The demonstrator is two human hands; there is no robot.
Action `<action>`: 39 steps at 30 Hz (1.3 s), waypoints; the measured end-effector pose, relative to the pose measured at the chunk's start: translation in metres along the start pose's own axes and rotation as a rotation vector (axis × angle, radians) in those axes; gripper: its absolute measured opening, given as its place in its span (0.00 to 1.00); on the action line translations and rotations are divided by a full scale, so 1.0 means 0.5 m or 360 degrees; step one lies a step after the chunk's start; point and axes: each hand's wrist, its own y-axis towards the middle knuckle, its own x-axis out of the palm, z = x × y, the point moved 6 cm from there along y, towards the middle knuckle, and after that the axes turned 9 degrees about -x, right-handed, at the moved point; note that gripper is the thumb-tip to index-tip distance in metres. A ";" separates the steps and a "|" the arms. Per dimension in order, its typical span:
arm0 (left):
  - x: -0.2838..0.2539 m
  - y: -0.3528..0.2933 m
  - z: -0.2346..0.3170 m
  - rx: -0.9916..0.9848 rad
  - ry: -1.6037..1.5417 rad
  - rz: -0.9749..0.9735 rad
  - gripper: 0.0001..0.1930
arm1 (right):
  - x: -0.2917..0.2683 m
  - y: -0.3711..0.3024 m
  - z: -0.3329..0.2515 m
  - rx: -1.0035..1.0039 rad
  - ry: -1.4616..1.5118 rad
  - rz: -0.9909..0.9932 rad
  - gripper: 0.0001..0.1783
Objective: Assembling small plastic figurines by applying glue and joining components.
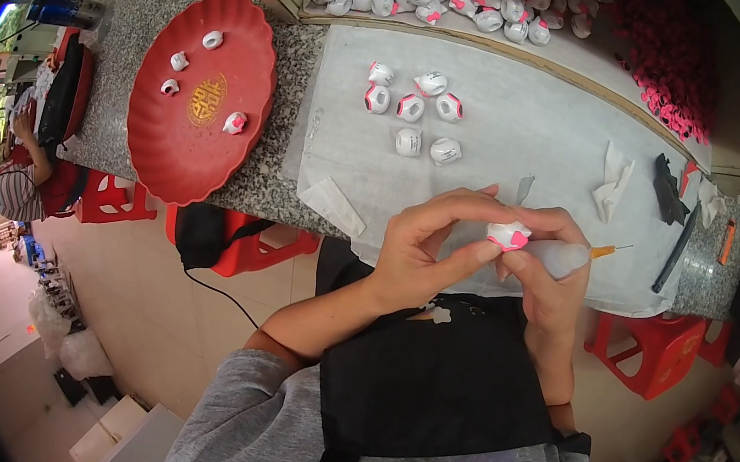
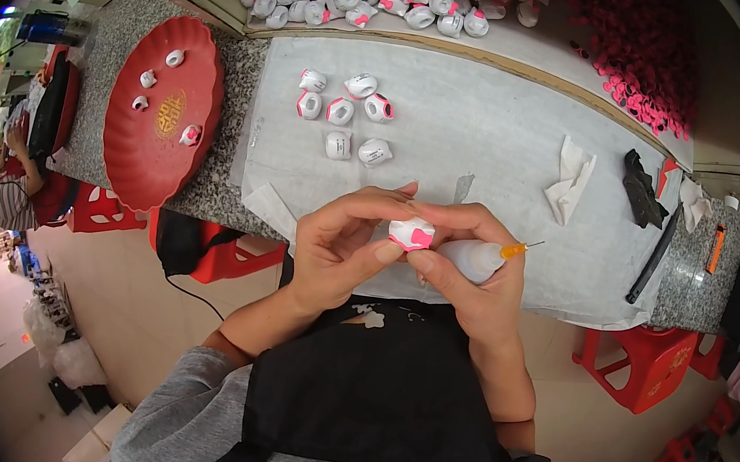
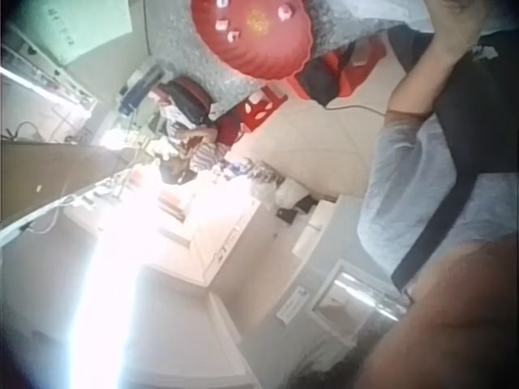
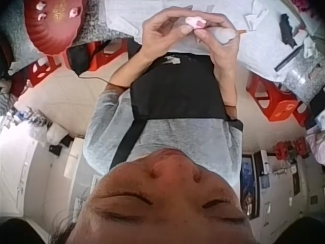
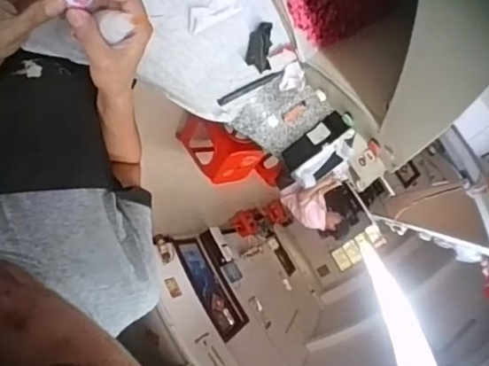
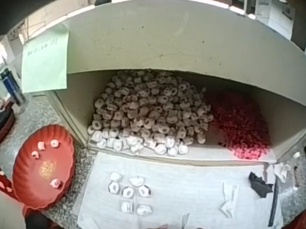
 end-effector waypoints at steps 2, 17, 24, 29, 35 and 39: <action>0.001 -0.001 -0.001 0.0011 0.0007 0.0012 0.13 | 0.001 -0.001 0.000 -0.0020 0.0026 0.0013 0.14; -0.001 -0.005 -0.002 0.0012 0.0029 0.0023 0.12 | 0.004 -0.001 0.002 -0.0033 0.0079 0.0061 0.14; -0.002 -0.004 -0.010 -0.0123 -0.0058 0.0083 0.13 | 0.003 0.002 0.006 0.0043 0.0166 0.0092 0.14; 0.001 -0.005 -0.002 -0.0022 0.0091 0.0058 0.13 | 0.004 0.001 0.015 0.0000 0.0248 0.0053 0.13; 0.000 0.007 -0.023 -0.0589 -0.0471 0.0029 0.11 | -0.007 0.008 0.024 0.0180 0.0111 0.0117 0.13; 0.008 0.004 -0.064 -0.0809 -0.1112 -0.0051 0.05 | -0.013 0.011 0.018 0.0172 -0.0117 0.0117 0.11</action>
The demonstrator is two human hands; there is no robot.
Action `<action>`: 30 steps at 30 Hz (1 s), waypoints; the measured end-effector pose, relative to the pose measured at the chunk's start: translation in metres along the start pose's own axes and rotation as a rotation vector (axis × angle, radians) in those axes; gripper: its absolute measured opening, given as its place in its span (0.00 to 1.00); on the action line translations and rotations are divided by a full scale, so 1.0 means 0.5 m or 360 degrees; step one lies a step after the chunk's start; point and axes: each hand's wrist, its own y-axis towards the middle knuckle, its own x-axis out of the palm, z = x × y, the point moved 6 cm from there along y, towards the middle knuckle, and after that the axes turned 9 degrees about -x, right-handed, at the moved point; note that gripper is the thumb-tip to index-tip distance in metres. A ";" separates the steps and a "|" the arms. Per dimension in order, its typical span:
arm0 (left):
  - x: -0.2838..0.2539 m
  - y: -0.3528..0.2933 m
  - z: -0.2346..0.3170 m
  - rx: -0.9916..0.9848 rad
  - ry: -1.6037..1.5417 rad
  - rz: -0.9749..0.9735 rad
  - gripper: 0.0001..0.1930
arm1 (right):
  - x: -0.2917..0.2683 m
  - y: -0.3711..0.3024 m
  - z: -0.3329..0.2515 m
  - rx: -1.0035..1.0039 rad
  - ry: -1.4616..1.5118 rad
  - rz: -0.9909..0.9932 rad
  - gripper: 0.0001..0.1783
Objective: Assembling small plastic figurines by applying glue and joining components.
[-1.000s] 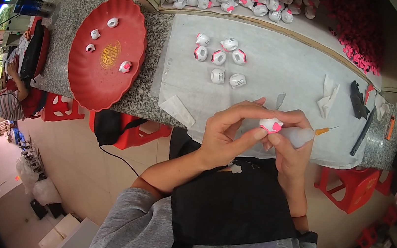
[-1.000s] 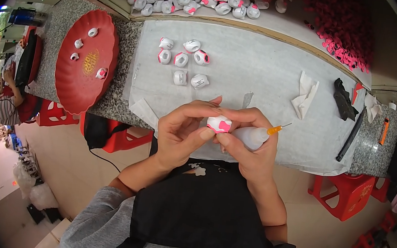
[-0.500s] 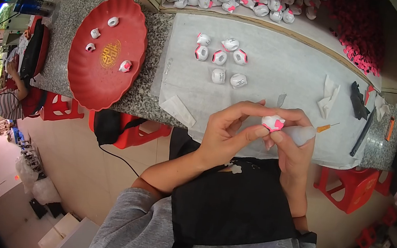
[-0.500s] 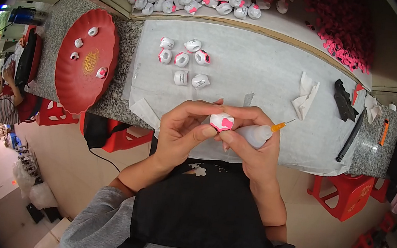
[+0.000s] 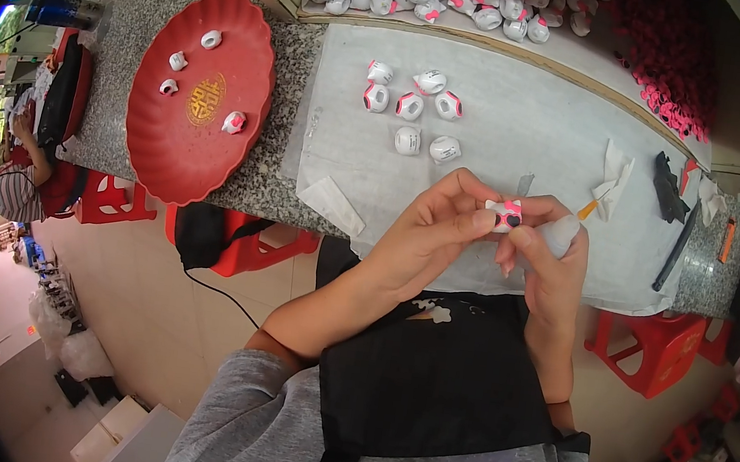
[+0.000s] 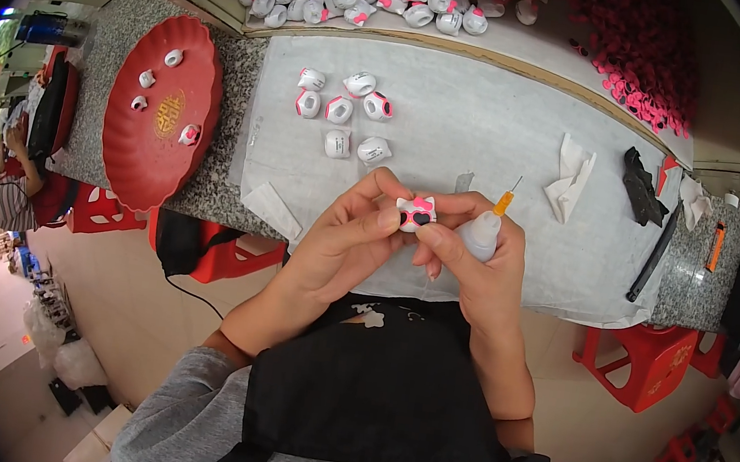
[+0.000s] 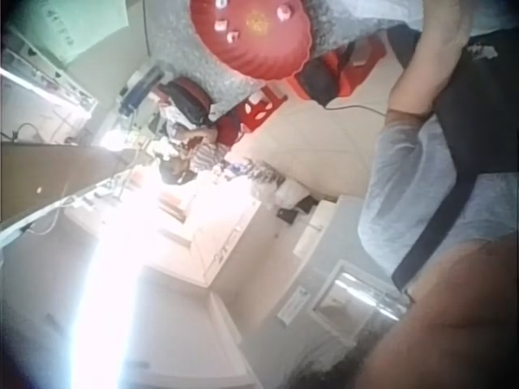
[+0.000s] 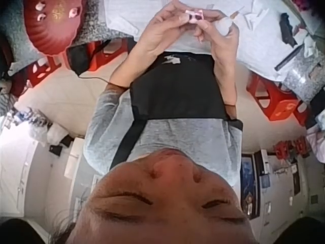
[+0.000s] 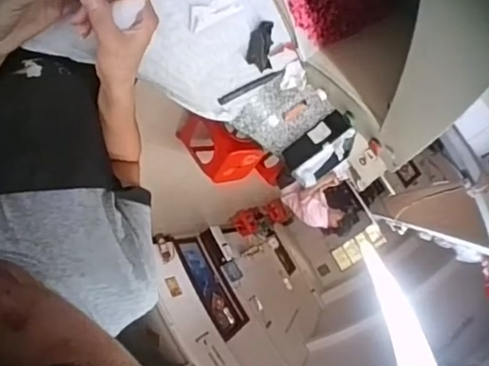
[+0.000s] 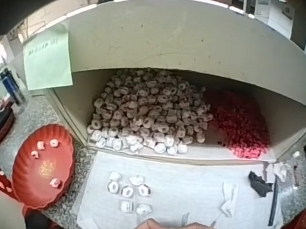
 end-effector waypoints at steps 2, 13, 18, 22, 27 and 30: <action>-0.006 0.002 -0.009 -0.0026 -0.0029 -0.0019 0.06 | -0.002 -0.001 0.002 -0.0006 -0.0002 -0.0006 0.11; 0.014 -0.031 0.035 0.0559 0.0846 0.0096 0.09 | 0.016 -0.008 -0.001 -0.0132 0.0105 -0.0094 0.11; 0.011 -0.049 0.044 0.0683 0.0986 0.0163 0.09 | 0.038 -0.013 0.001 -0.0218 0.0158 -0.0135 0.11; 0.007 -0.072 0.094 0.1021 0.1613 0.0435 0.10 | 0.044 -0.003 0.000 -0.0179 0.0073 -0.0123 0.17; -0.051 -0.086 0.192 0.1185 0.2811 0.1179 0.11 | 0.001 0.013 -0.010 -0.0209 0.0071 0.0005 0.19; -0.071 -0.081 0.190 0.1111 0.2636 0.1187 0.18 | -0.017 0.011 -0.017 -0.0262 0.0063 0.0015 0.18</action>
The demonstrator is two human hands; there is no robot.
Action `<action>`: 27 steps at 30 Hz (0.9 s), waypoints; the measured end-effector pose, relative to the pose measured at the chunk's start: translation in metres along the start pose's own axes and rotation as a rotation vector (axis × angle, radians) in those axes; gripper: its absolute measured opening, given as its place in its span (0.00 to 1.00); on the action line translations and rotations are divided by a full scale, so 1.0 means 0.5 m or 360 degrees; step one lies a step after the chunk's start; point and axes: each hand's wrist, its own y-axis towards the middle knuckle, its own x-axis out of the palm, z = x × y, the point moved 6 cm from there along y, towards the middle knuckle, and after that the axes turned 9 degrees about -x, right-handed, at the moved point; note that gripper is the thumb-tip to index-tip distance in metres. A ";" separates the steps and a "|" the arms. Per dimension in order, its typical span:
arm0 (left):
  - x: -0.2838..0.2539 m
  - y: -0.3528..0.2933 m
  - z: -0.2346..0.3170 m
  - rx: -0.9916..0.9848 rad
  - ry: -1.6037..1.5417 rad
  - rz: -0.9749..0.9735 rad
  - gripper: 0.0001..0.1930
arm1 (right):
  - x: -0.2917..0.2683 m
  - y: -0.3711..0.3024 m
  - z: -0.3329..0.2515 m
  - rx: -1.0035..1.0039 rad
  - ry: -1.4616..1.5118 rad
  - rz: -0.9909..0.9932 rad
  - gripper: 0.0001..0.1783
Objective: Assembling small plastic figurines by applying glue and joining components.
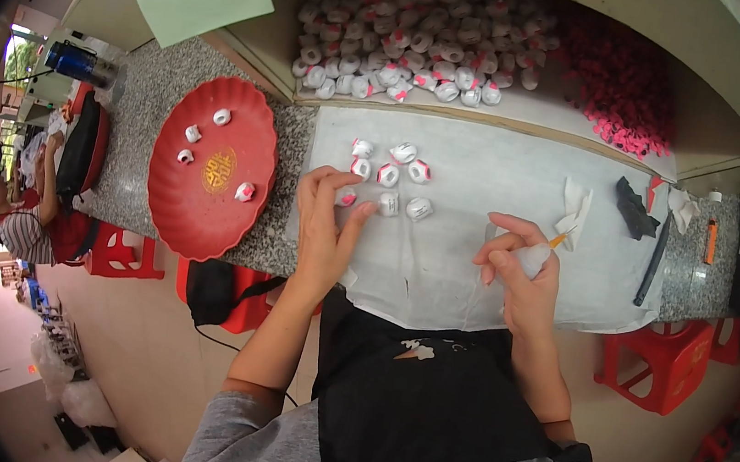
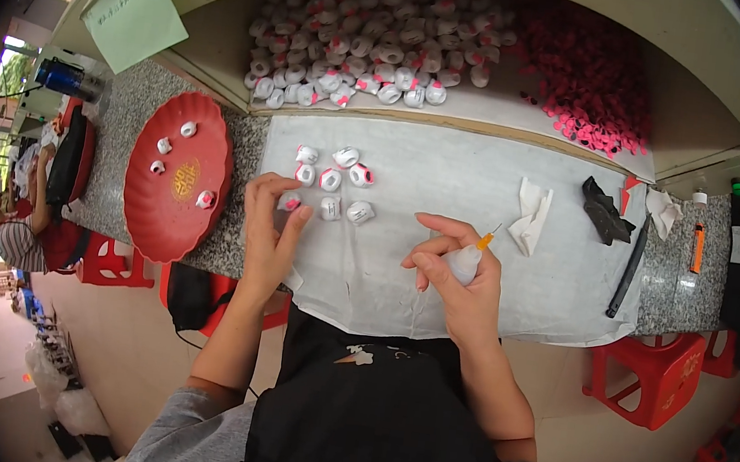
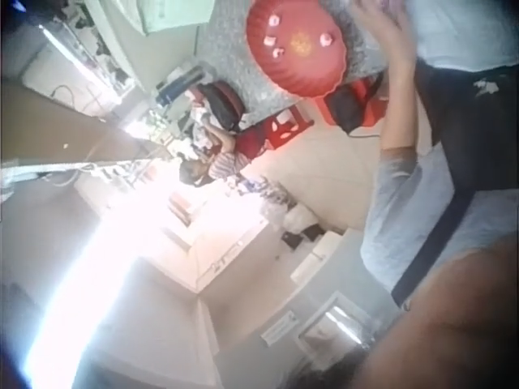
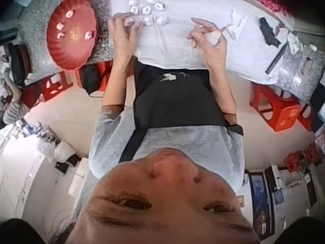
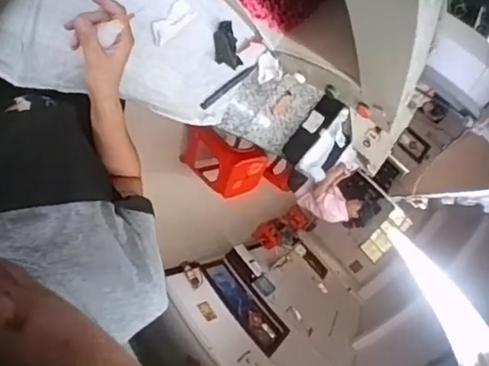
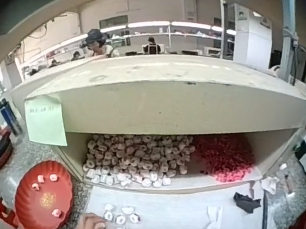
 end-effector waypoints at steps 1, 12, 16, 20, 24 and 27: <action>0.003 0.005 0.005 0.0020 0.0182 -0.0082 0.30 | -0.005 -0.001 -0.002 -0.0008 0.0027 0.0020 0.17; 0.087 0.064 0.087 0.0514 0.0776 -0.0244 0.21 | -0.036 -0.014 -0.018 -0.0032 0.0114 0.0017 0.13; 0.086 0.077 0.177 0.0758 0.0725 -0.0167 0.18 | -0.071 -0.024 -0.018 -0.0057 0.0096 0.0136 0.12; 0.198 0.186 0.271 0.0979 0.0512 -0.0289 0.15 | -0.069 -0.015 -0.039 -0.0099 0.0083 0.0121 0.12; 0.348 0.351 0.321 0.0734 0.0471 -0.0120 0.14 | -0.070 -0.025 -0.043 -0.0130 0.0041 0.0131 0.12; 0.412 0.384 0.318 0.1018 -0.0134 -0.0187 0.14 | -0.088 -0.037 -0.029 -0.0083 0.0120 0.0237 0.12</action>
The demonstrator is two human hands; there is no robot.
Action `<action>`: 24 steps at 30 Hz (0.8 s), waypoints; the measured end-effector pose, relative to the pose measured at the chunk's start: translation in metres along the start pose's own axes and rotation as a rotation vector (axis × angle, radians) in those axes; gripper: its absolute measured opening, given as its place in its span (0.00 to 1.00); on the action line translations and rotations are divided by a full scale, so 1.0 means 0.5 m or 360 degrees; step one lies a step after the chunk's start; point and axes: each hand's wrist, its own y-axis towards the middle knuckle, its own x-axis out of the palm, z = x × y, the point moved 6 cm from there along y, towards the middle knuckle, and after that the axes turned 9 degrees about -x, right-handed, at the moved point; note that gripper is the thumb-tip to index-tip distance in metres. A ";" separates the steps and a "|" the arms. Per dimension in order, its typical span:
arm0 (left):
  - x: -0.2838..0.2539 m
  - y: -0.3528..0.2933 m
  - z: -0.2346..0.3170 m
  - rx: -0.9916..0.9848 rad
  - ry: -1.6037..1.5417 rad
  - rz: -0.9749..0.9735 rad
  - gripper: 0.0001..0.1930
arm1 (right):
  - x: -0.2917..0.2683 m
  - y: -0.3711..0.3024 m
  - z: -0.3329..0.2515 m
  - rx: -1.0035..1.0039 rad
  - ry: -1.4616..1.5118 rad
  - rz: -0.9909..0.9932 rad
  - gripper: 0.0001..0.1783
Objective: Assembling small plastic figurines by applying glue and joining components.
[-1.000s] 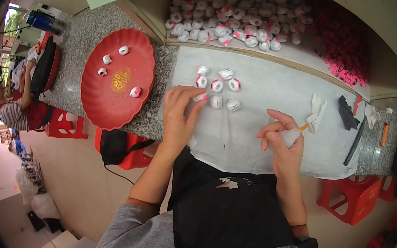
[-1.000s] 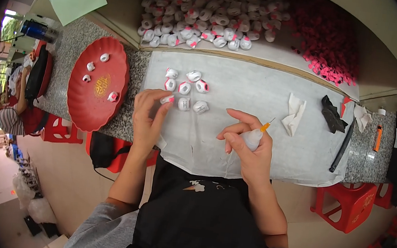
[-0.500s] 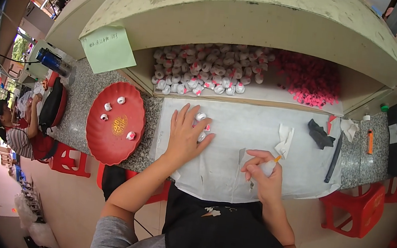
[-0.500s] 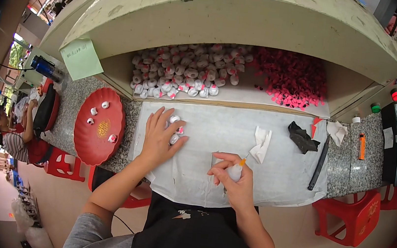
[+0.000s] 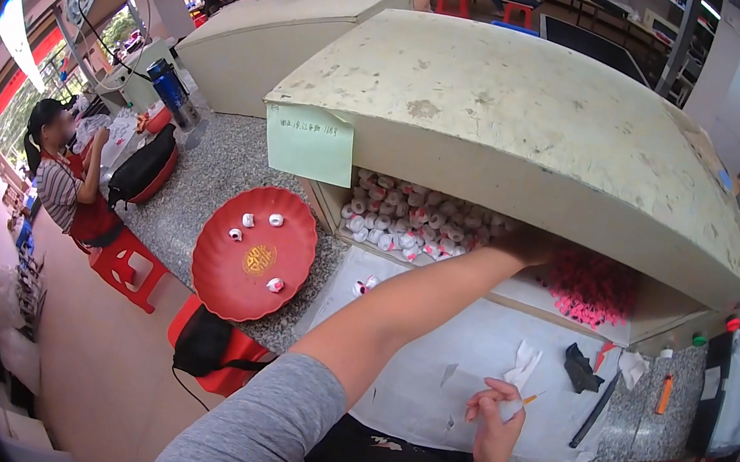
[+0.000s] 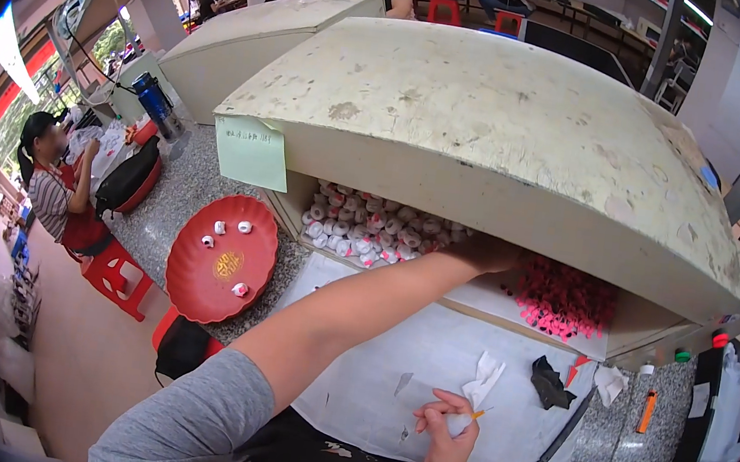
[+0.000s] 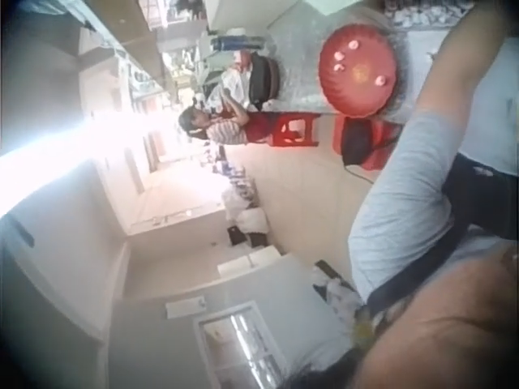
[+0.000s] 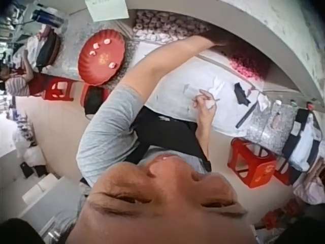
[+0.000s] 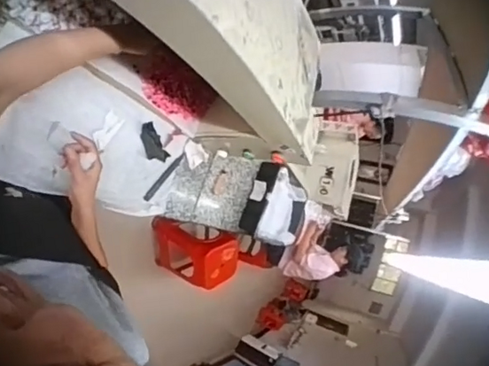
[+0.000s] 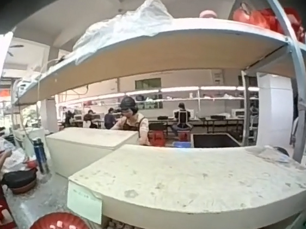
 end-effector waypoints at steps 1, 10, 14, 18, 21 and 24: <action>-0.010 0.005 0.013 -0.0057 -0.0111 0.0037 0.15 | -0.005 -0.001 0.001 -0.0016 -0.0007 -0.0011 0.12; -0.083 0.034 0.018 -0.0740 -0.0121 -0.0185 0.20 | -0.012 0.002 0.002 0.0051 0.0010 0.0015 0.12; -0.075 0.045 0.016 -0.0495 -0.0337 0.0074 0.18 | -0.017 0.008 -0.002 0.0105 -0.0059 0.0051 0.12; -0.055 0.014 -0.047 -0.1114 -0.0999 -0.0194 0.13 | -0.003 0.010 -0.002 0.0138 -0.0066 -0.0042 0.13; 0.008 0.004 -0.106 -0.1227 -0.0438 -0.0652 0.11 | -0.004 0.006 0.004 0.0161 -0.0035 -0.0029 0.12; -0.021 0.010 -0.016 0.0132 0.0278 -0.0362 0.11 | 0.005 0.001 0.004 0.0171 -0.0058 -0.0071 0.12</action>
